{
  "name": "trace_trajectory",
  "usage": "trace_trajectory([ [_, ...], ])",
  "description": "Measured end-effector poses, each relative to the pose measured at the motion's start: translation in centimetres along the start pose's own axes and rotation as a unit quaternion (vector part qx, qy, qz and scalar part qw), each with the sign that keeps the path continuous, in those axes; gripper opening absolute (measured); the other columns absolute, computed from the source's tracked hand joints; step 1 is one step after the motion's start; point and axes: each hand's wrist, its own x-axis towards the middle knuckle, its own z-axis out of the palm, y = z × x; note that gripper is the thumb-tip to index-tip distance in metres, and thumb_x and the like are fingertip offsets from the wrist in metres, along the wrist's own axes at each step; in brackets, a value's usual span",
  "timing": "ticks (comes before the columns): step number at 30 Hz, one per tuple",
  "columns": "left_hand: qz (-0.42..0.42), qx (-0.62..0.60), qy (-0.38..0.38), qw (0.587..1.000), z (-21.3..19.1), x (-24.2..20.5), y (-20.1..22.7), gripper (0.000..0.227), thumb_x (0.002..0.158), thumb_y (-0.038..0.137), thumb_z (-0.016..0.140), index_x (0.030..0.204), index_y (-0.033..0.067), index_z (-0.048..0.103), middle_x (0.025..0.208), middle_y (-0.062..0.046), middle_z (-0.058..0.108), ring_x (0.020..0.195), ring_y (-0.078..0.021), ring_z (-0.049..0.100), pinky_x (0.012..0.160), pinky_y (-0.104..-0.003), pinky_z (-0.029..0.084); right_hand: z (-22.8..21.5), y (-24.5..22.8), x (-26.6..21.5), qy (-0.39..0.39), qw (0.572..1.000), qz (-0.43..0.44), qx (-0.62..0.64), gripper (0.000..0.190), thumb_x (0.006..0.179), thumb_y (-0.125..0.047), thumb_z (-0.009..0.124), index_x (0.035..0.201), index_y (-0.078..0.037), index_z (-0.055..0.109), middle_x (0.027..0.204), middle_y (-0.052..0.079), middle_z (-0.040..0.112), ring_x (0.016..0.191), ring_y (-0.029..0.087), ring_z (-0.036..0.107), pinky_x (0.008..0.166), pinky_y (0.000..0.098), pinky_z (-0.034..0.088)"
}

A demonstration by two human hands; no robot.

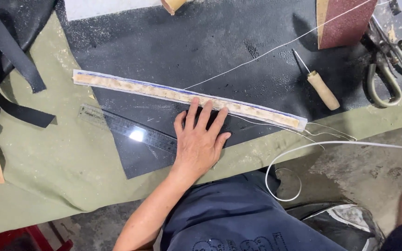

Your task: Using a ruler and a pen to mark lines on a leather strip for subsequent cutting or stitching.

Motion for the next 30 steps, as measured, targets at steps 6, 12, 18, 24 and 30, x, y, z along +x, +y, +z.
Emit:
trace_trajectory([
  [6,0.02,-0.002,-0.006,1.0,0.3,0.6,1.0,0.049,0.102,0.04,0.053,0.138,0.0068,0.059,0.147,-0.021,0.05,0.143,-0.0434,0.038,0.108,-0.062,0.026,14.0,0.9,-2.2,0.054,0.998,0.031,0.005,0.068,0.09,-0.075,0.051,0.111,-0.014,0.069,0.089,-0.006,0.062,0.075,0.0,0.063,0.067,0.0138,0.055],
  [12,-0.002,-0.02,-0.027,0.999,0.9,0.7,1.4,0.061,0.102,0.046,0.052,0.148,0.006,0.048,0.144,-0.019,0.052,0.144,-0.0408,0.039,0.11,-0.061,0.026,24.2,2.2,-1.6,0.014,1.0,-0.015,-0.018,0.035,0.101,-0.029,0.062,0.106,0.004,0.073,0.078,0.014,0.068,0.065,0.014,0.064,0.057,0.0265,0.058],
  [18,-0.021,-0.008,-0.012,1.0,1.4,-0.2,1.7,0.062,0.106,0.049,0.043,0.153,0.0093,0.045,0.154,-0.017,0.048,0.149,-0.0392,0.035,0.11,-0.062,0.025,25.3,4.7,-0.2,-0.009,0.989,-0.127,-0.07,0.016,0.097,-0.014,0.075,0.087,-0.002,0.074,0.056,0.005,0.061,0.049,0.007,0.048,0.046,0.0217,0.042],
  [24,-0.031,-0.004,-0.004,1.0,1.6,-0.2,1.7,0.062,0.106,0.052,0.041,0.155,0.0131,0.044,0.155,-0.014,0.047,0.15,-0.0375,0.035,0.11,-0.063,0.024,25.6,4.9,-0.4,0.007,0.988,-0.148,-0.05,0.021,0.102,-0.008,0.066,0.082,0.001,0.069,0.051,0.005,0.055,0.04,0.009,0.05,0.044,0.0223,0.042],
  [30,-0.036,-0.005,-0.001,0.999,1.4,-0.2,1.7,0.061,0.105,0.052,0.043,0.154,0.0152,0.047,0.153,-0.012,0.049,0.148,-0.0373,0.037,0.108,-0.063,0.025,25.5,4.4,-0.3,-0.002,0.984,-0.164,-0.073,0.021,0.102,-0.004,0.065,0.083,0.002,0.07,0.047,0.006,0.051,0.041,0.011,0.047,0.047,0.0249,0.041],
])
